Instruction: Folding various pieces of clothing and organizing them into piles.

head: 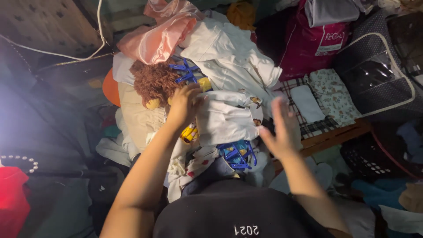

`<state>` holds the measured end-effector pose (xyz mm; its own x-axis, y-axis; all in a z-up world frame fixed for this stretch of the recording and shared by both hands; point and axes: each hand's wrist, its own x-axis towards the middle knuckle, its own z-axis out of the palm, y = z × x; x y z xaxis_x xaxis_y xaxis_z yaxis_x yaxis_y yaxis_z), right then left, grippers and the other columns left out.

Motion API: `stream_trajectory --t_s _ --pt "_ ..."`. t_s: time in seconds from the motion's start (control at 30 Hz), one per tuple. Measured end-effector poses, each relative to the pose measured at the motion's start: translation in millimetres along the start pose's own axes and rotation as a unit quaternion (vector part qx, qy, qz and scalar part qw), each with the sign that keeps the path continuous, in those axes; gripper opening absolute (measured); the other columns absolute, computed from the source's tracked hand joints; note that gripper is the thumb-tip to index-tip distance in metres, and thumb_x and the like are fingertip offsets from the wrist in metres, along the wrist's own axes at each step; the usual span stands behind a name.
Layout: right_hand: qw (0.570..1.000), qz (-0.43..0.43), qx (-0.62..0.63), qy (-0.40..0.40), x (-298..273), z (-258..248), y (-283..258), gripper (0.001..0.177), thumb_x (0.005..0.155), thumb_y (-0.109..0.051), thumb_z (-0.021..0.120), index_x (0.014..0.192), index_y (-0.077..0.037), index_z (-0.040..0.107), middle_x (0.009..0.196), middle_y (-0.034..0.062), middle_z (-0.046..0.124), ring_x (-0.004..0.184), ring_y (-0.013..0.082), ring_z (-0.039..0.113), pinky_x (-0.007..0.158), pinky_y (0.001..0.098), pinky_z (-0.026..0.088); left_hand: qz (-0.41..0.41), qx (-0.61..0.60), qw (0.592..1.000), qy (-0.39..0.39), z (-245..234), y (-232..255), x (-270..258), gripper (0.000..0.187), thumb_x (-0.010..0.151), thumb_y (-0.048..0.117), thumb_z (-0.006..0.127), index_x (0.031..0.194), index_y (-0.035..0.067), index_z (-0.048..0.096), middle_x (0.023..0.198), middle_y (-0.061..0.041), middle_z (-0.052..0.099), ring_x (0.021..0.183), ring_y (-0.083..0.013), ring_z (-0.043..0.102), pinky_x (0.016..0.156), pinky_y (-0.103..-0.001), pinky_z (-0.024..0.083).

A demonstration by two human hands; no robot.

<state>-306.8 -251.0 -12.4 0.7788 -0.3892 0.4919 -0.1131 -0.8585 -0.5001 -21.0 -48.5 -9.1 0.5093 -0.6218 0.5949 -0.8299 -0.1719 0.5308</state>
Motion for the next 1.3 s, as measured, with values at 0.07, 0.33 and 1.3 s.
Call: stream_trajectory --t_s 0.07,0.33,1.3 --pt "0.999 -0.03 -0.013 -0.011 0.3 21.3 -29.7 0.077 0.095 -0.043 0.066 0.16 -0.019 0.032 0.172 0.0123 0.029 0.162 0.0378 0.026 0.128 0.0627 0.016 0.005 0.006 1.0 -0.002 -8.7 8.7 7.9 0.026 0.088 0.027 0.08 0.109 0.014 0.071 0.119 -0.01 0.069 0.107 -0.0336 0.063 0.09 -0.044 0.052" --pt "0.982 -0.093 -0.096 -0.132 1.3 57.1 -56.5 0.071 0.096 -0.047 0.067 0.157 -0.018 0.044 0.168 0.0129 0.034 0.156 0.0334 0.03 0.123 0.0661 0.008 -0.16 -0.105 0.979 -0.072 17.2 -19.2 -4.2 0.026 0.099 0.025 0.072 0.097 0.002 0.059 0.088 -0.02 0.063 0.084 -0.0392 0.062 0.076 -0.047 0.05" --pt "0.979 -0.037 -0.055 -0.194 -29.0 53.9 -85.2 0.111 0.079 -0.054 0.077 0.157 0.001 0.021 0.163 0.0249 0.025 0.153 0.0378 0.019 0.117 0.067 0.004 -0.027 -0.172 0.919 -0.353 90.1 35.5 101.1 0.056 0.081 0.049 0.08 0.11 0.002 0.069 0.101 -0.019 0.074 0.096 -0.03 0.072 0.083 -0.039 0.055"
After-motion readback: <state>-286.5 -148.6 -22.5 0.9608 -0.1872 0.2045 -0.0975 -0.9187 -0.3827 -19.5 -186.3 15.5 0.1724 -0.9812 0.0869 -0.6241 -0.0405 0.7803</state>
